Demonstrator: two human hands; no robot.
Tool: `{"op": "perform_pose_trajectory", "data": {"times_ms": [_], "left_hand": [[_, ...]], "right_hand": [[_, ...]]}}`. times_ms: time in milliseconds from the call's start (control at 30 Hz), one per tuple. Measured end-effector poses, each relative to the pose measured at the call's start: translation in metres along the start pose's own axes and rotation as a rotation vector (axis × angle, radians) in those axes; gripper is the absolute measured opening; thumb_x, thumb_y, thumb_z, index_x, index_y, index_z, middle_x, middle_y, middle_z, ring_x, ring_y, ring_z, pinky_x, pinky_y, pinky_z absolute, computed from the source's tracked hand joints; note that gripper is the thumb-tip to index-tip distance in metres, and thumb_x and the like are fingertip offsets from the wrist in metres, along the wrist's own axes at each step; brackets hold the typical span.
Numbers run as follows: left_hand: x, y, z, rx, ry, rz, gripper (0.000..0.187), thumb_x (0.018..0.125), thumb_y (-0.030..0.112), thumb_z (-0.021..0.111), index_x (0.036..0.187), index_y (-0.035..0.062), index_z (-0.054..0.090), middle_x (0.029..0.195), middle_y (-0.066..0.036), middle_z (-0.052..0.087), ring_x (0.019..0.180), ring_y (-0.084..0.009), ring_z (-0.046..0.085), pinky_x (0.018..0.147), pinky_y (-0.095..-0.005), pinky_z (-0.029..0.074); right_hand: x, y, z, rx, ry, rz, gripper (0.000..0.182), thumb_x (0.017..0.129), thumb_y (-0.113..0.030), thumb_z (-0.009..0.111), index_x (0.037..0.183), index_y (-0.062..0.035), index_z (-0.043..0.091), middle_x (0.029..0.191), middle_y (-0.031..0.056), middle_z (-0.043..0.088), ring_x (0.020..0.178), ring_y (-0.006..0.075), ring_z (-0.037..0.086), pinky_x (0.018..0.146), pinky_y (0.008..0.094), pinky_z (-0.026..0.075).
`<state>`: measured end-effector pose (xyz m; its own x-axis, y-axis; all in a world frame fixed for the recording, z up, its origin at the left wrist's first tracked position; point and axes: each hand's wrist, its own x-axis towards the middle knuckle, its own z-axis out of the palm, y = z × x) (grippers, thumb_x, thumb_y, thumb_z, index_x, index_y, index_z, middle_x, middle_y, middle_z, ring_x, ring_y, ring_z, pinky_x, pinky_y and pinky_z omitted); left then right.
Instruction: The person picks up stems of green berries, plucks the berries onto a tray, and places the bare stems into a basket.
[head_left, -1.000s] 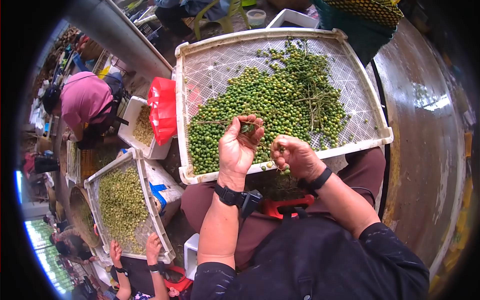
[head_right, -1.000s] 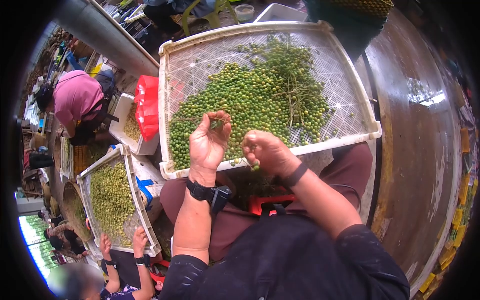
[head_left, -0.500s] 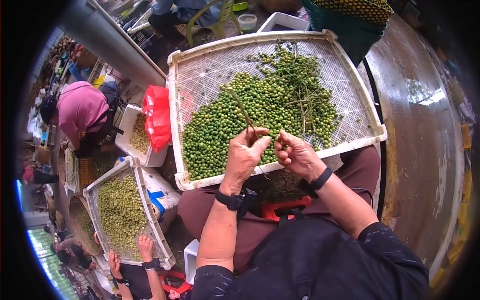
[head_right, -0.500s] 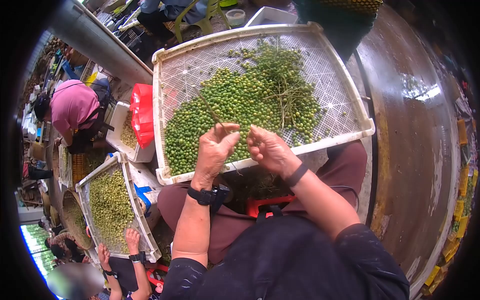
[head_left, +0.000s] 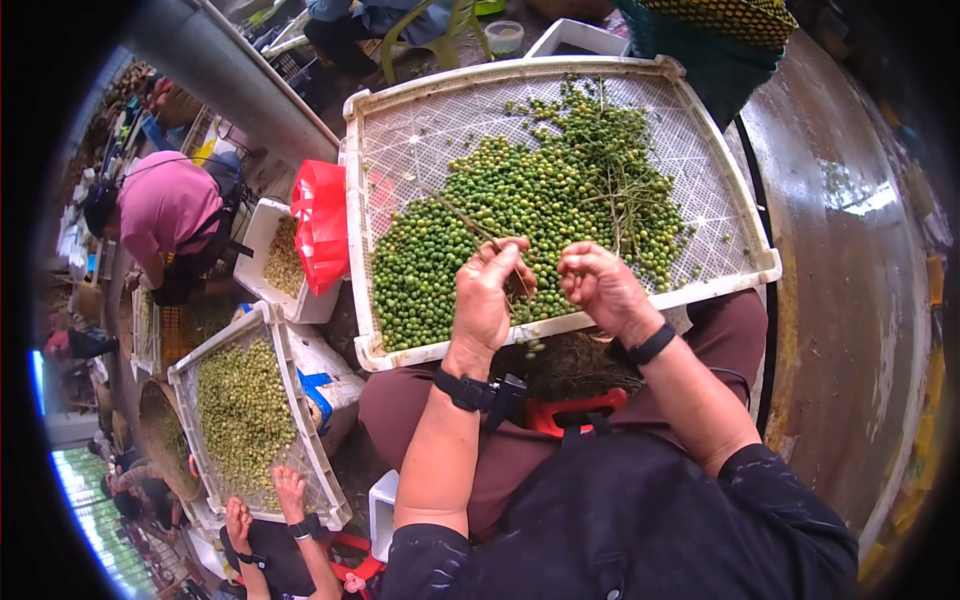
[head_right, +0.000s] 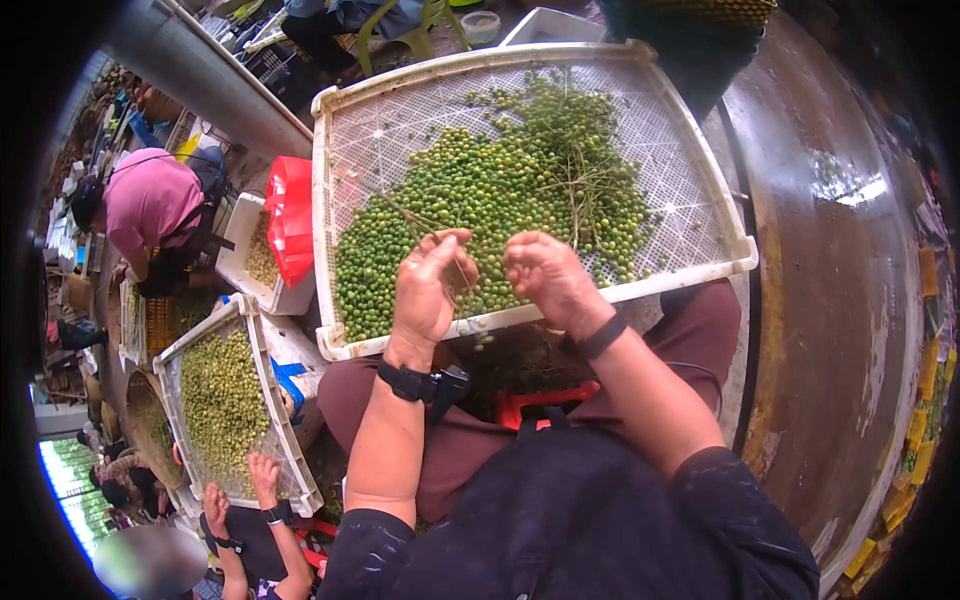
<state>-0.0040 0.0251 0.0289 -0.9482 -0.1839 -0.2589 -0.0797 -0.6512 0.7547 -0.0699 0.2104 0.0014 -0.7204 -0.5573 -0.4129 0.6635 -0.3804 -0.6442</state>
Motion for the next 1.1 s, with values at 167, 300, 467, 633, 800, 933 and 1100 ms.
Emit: {"op": "perform_pose_trajectory", "data": {"times_ms": [167, 300, 467, 633, 800, 933, 1100], "left_hand": [[0.011, -0.001, -0.031, -0.371, 0.024, -0.059, 0.020, 0.106, 0.013, 0.047, 0.115, 0.0024, 0.062, 0.087, -0.005, 0.067, 0.083, -0.0230, 0.069, 0.090, -0.0507, 0.058], [0.011, 0.002, -0.038, -0.418, 0.067, -0.049, 0.020, 0.106, 0.014, 0.047, 0.115, 0.0031, 0.061, 0.087, -0.005, 0.068, 0.084, -0.0253, 0.069, 0.093, -0.0537, 0.056], [0.009, 0.002, -0.033, -0.345, 0.107, -0.021, 0.019, 0.106, 0.015, 0.048, 0.115, 0.0039, 0.060, 0.087, -0.005, 0.068, 0.084, -0.0250, 0.070, 0.092, -0.0522, 0.058], [0.006, 0.003, -0.022, -0.288, 0.146, 0.013, 0.019, 0.106, 0.015, 0.046, 0.115, 0.0030, 0.058, 0.088, -0.006, 0.064, 0.079, -0.0232, 0.067, 0.083, -0.0491, 0.060], [0.006, 0.002, -0.023, -0.287, 0.144, 0.051, 0.019, 0.107, 0.016, 0.046, 0.115, 0.0031, 0.058, 0.088, -0.006, 0.062, 0.076, -0.0217, 0.066, 0.078, -0.0467, 0.060], [0.009, 0.006, -0.037, -0.365, 0.176, 0.096, 0.020, 0.107, 0.016, 0.046, 0.114, 0.0036, 0.060, 0.087, -0.005, 0.064, 0.079, -0.0208, 0.064, 0.084, -0.0467, 0.058], [0.008, 0.012, -0.033, -0.327, 0.237, 0.197, 0.020, 0.108, 0.017, 0.046, 0.115, 0.0040, 0.059, 0.087, -0.007, 0.063, 0.080, -0.0230, 0.065, 0.083, -0.0474, 0.058]], "right_hand": [[0.006, -0.029, -0.006, 0.131, -0.097, -0.005, 0.013, 0.092, -0.005, 0.060, 0.105, -0.0078, 0.060, 0.104, 0.0063, 0.065, 0.083, 0.0152, 0.062, 0.067, 0.0275, 0.051], [-0.016, -0.023, 0.012, 0.055, -0.232, 0.058, 0.012, 0.092, -0.005, 0.064, 0.104, -0.0061, 0.061, 0.100, 0.0072, 0.066, 0.076, 0.0142, 0.063, 0.058, 0.0251, 0.050], [-0.029, -0.003, 0.026, -0.424, -0.112, 0.244, 0.021, 0.096, -0.027, 0.070, 0.095, -0.0078, 0.062, 0.083, -0.0018, 0.065, 0.057, 0.0039, 0.059, 0.047, 0.0186, 0.046], [-0.031, 0.007, 0.043, -0.639, -0.041, 0.299, 0.034, 0.091, -0.040, 0.077, 0.090, -0.0072, 0.065, 0.072, -0.0029, 0.061, 0.056, 0.0051, 0.054, 0.048, 0.0215, 0.041], [-0.031, 0.018, 0.040, -0.629, -0.181, 0.178, 0.029, 0.095, -0.034, 0.073, 0.087, -0.0067, 0.067, 0.067, -0.0036, 0.060, 0.057, 0.0045, 0.052, 0.051, 0.0215, 0.040], [-0.040, 0.018, 0.035, -0.516, -0.256, 0.112, 0.024, 0.096, -0.029, 0.071, 0.090, -0.0065, 0.067, 0.069, -0.0029, 0.061, 0.059, 0.0053, 0.054, 0.052, 0.0214, 0.042], [-0.050, 0.012, 0.038, -0.200, -0.284, 0.171, 0.016, 0.095, -0.018, 0.067, 0.102, -0.0032, 0.064, 0.093, 0.0071, 0.067, 0.070, 0.0132, 0.064, 0.053, 0.0248, 0.050]]}}
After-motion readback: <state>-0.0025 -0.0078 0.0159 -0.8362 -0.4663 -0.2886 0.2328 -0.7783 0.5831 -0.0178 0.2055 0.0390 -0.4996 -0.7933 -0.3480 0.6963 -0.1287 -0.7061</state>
